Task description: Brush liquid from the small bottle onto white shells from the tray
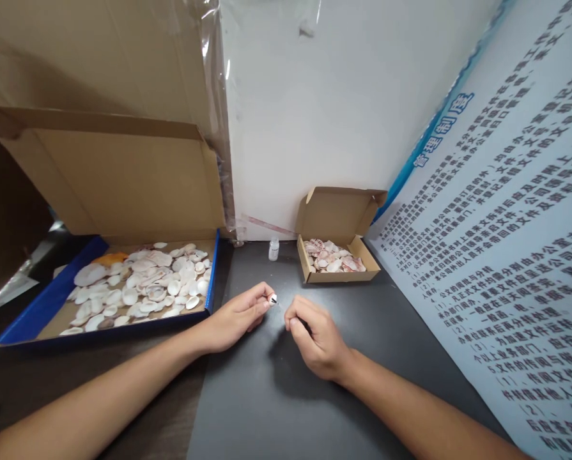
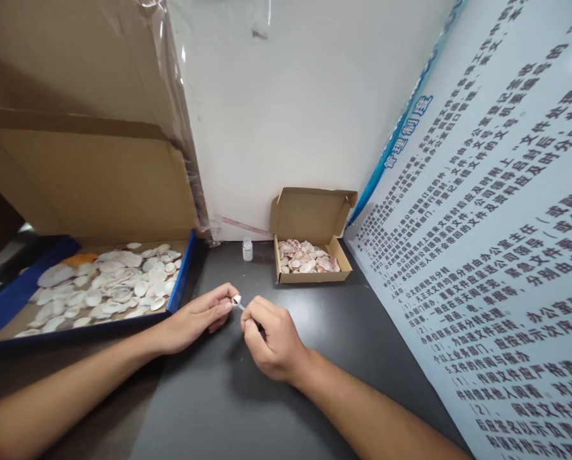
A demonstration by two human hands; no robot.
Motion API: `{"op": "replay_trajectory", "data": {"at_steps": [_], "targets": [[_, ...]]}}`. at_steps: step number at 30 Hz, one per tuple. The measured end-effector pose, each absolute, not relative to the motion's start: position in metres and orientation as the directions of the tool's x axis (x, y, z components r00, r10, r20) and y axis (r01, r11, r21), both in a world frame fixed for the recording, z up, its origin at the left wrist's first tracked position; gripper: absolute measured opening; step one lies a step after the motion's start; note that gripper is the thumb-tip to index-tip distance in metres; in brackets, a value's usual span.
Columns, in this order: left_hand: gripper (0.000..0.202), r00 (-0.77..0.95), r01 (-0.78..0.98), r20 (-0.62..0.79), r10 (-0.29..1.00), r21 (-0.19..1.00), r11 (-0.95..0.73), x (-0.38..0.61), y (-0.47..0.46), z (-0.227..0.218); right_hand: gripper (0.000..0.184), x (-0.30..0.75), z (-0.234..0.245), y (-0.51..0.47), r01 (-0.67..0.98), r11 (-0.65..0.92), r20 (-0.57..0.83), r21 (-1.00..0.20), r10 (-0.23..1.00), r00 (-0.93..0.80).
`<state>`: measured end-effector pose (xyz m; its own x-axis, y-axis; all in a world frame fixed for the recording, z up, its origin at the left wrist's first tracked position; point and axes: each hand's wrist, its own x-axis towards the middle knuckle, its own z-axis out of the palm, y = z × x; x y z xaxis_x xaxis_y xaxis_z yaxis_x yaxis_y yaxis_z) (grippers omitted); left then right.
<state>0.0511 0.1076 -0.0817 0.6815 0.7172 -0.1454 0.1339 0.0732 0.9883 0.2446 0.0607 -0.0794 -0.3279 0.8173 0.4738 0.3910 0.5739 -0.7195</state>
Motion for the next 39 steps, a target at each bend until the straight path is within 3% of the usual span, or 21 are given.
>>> {"op": "replay_trajectory", "data": {"at_steps": [5,10,14,19,23,28,32,39], "targets": [[0.036,0.686,0.151,-0.149,0.713,0.987,0.061,0.052,0.106,-0.077,0.021,0.247,-0.079,0.062,0.458,0.510,0.445,-0.728,0.860,-0.250],[0.037,0.692,0.136,-0.141,0.707,0.989,0.065,0.052,0.107,-0.078,0.019,0.246,-0.079,0.061,0.400,0.572,0.457,-0.716,0.817,-0.351],[0.036,0.686,0.150,-0.149,0.712,0.987,0.062,0.052,0.108,-0.081,0.019,0.247,-0.079,0.060,0.473,0.513,0.431,-0.716,0.858,-0.279],[0.035,0.675,0.151,-0.149,0.722,0.987,0.062,0.053,0.109,-0.081,0.017,0.247,-0.080,0.060,0.437,0.564,0.441,-0.700,0.824,-0.357],[0.033,0.660,0.164,-0.161,0.734,0.984,0.068,0.053,0.108,-0.079,0.018,0.248,-0.080,0.061,0.484,0.517,0.413,-0.706,0.856,-0.311],[0.028,0.655,0.157,-0.156,0.740,0.985,0.069,0.053,0.107,-0.079,0.016,0.247,-0.081,0.057,0.430,0.592,0.434,-0.682,0.800,-0.415],[0.028,0.649,0.155,-0.150,0.746,0.986,0.063,0.052,0.107,-0.080,0.017,0.244,-0.084,0.056,0.496,0.531,0.394,-0.687,0.846,-0.360],[0.021,0.642,0.139,-0.148,0.753,0.987,0.076,0.052,0.107,-0.083,0.014,0.241,-0.084,0.051,0.396,0.609,0.456,-0.687,0.786,-0.417]]}}
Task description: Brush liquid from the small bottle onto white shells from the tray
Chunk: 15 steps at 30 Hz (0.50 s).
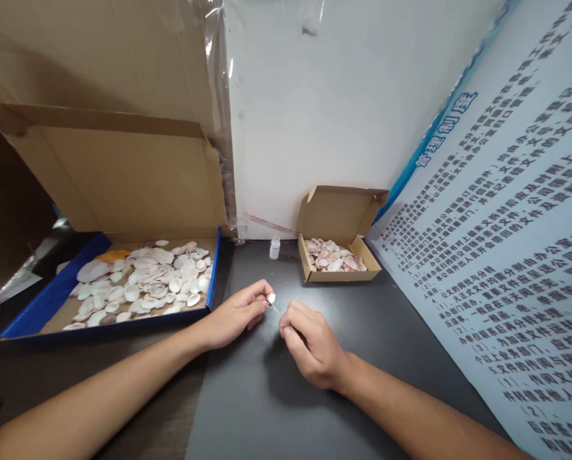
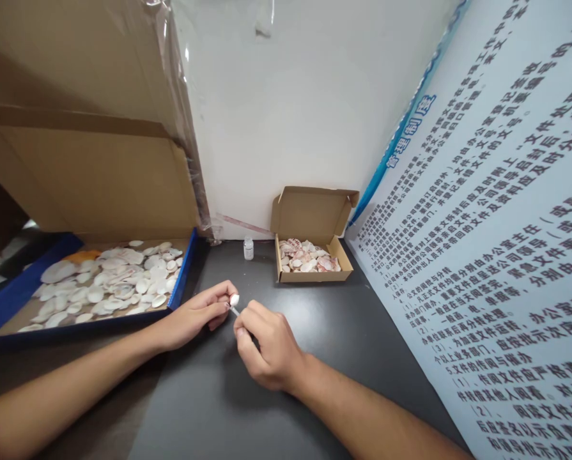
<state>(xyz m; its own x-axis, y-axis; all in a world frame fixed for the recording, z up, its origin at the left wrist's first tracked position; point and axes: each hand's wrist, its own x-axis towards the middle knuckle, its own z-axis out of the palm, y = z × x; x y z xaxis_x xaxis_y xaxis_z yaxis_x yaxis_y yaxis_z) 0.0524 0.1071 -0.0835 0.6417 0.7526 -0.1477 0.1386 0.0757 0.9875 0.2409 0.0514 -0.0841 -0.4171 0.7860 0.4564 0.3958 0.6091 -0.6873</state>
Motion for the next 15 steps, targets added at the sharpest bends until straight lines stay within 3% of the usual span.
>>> {"op": "replay_trajectory", "data": {"at_steps": [6,11,15], "targets": [[0.023,0.621,0.109,-0.143,0.771,0.989,0.096,0.0547,0.1094,-0.0839,0.006,0.2374,-0.0848,0.0590,0.410,0.510,0.386,-0.756,0.853,-0.351],[0.023,0.591,0.077,-0.139,0.795,0.990,0.116,0.0553,0.1090,-0.0823,0.008,0.2358,-0.0853,0.0602,0.383,0.470,0.310,-0.795,0.858,-0.410],[0.023,0.593,0.096,-0.127,0.795,0.992,0.087,0.0548,0.1075,-0.0824,0.007,0.2381,-0.0837,0.0567,0.311,0.512,0.332,-0.801,0.812,-0.480]]}}
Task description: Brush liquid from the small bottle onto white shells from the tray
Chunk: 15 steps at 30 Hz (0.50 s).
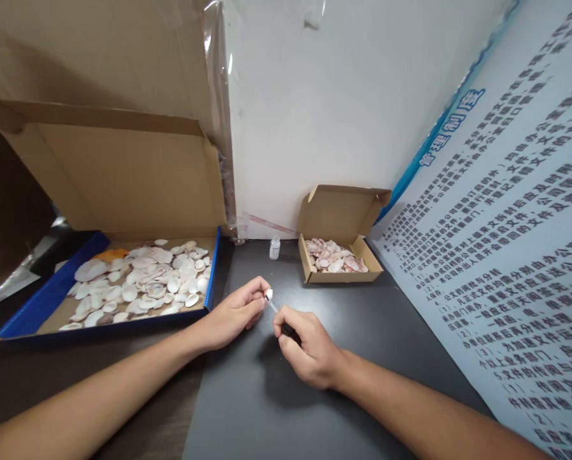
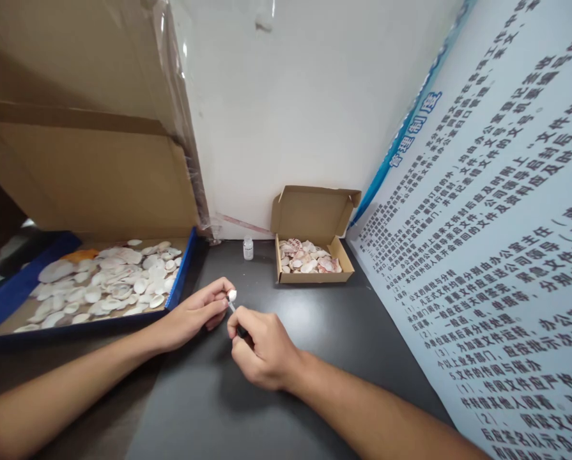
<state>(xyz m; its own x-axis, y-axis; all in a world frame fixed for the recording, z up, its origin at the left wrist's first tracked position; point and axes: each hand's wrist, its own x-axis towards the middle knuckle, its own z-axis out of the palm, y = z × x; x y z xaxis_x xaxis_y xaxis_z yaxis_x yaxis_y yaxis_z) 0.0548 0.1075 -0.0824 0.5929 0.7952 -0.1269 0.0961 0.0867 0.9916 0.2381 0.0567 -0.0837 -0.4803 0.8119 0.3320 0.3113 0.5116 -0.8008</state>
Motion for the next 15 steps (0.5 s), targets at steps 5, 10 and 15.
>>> {"op": "replay_trajectory", "data": {"at_steps": [5,10,15], "targets": [[0.025,0.596,0.119,-0.123,0.794,0.991,0.064,0.0534,0.1070,-0.0844,0.007,0.2390,-0.0817,0.0575,0.393,0.444,0.296,-0.806,0.876,-0.382],[0.027,0.596,0.114,-0.126,0.793,0.991,0.072,0.0531,0.1061,-0.0825,0.007,0.2395,-0.0811,0.0564,0.366,0.487,0.354,-0.793,0.857,-0.373],[0.027,0.607,0.151,-0.142,0.782,0.987,0.062,0.0526,0.1063,-0.0818,0.008,0.2393,-0.0816,0.0569,0.382,0.456,0.317,-0.804,0.872,-0.374]]}}
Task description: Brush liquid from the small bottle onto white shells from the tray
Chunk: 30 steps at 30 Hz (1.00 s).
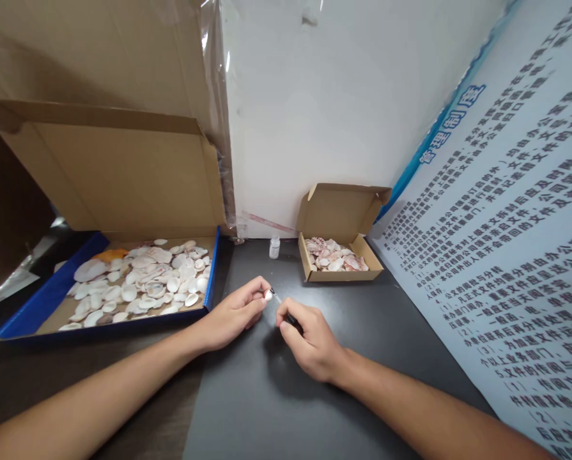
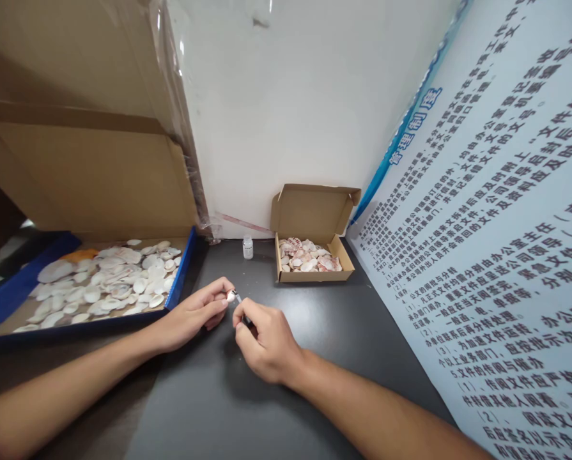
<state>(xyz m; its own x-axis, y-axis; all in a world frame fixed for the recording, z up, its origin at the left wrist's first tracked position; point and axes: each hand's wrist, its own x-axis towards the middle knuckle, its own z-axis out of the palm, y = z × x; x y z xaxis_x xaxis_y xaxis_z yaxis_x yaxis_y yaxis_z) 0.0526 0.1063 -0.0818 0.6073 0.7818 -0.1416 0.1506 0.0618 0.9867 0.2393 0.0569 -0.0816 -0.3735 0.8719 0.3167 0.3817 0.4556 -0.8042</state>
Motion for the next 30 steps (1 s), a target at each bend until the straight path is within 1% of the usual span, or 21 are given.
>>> {"op": "replay_trajectory", "data": {"at_steps": [2,3,7,8,11,13,16,17,21,25,28,30], "targets": [[0.026,0.608,0.152,-0.144,0.781,0.986,0.064,0.0522,0.1067,-0.0830,0.009,0.2393,-0.0814,0.0576,0.401,0.417,0.294,-0.816,0.896,-0.333],[0.025,0.609,0.148,-0.144,0.780,0.987,0.067,0.0520,0.1069,-0.0836,0.009,0.2394,-0.0813,0.0577,0.394,0.427,0.303,-0.814,0.891,-0.339],[0.023,0.612,0.136,-0.143,0.778,0.988,0.074,0.0519,0.1073,-0.0845,0.008,0.2392,-0.0814,0.0575,0.342,0.529,0.356,-0.776,0.816,-0.456],[0.022,0.611,0.137,-0.144,0.778,0.988,0.075,0.0520,0.1072,-0.0842,0.009,0.2390,-0.0816,0.0575,0.357,0.519,0.349,-0.777,0.826,-0.442],[0.023,0.609,0.143,-0.152,0.779,0.986,0.081,0.0527,0.1070,-0.0826,0.012,0.2381,-0.0821,0.0577,0.442,0.452,0.326,-0.775,0.885,-0.332],[0.023,0.607,0.141,-0.149,0.781,0.987,0.079,0.0531,0.1066,-0.0814,0.011,0.2375,-0.0821,0.0572,0.459,0.499,0.364,-0.735,0.862,-0.354],[0.023,0.602,0.138,-0.147,0.785,0.987,0.080,0.0534,0.1061,-0.0802,0.009,0.2364,-0.0817,0.0561,0.414,0.621,0.430,-0.665,0.772,-0.467],[0.023,0.602,0.136,-0.147,0.785,0.987,0.080,0.0535,0.1060,-0.0800,0.009,0.2361,-0.0816,0.0561,0.411,0.623,0.428,-0.666,0.770,-0.473],[0.025,0.603,0.117,-0.140,0.785,0.989,0.086,0.0536,0.1061,-0.0799,0.008,0.2361,-0.0820,0.0570,0.470,0.555,0.384,-0.686,0.825,-0.414],[0.026,0.595,0.085,-0.137,0.792,0.991,0.107,0.0538,0.1059,-0.0799,0.010,0.2365,-0.0833,0.0562,0.462,0.586,0.364,-0.666,0.795,-0.485],[0.025,0.595,0.083,-0.136,0.792,0.991,0.109,0.0537,0.1058,-0.0801,0.009,0.2367,-0.0827,0.0557,0.519,0.516,0.312,-0.681,0.846,-0.433],[0.025,0.599,0.069,-0.133,0.789,0.991,0.115,0.0533,0.1061,-0.0807,0.009,0.2369,-0.0817,0.0552,0.525,0.499,0.309,-0.689,0.858,-0.411]]}}
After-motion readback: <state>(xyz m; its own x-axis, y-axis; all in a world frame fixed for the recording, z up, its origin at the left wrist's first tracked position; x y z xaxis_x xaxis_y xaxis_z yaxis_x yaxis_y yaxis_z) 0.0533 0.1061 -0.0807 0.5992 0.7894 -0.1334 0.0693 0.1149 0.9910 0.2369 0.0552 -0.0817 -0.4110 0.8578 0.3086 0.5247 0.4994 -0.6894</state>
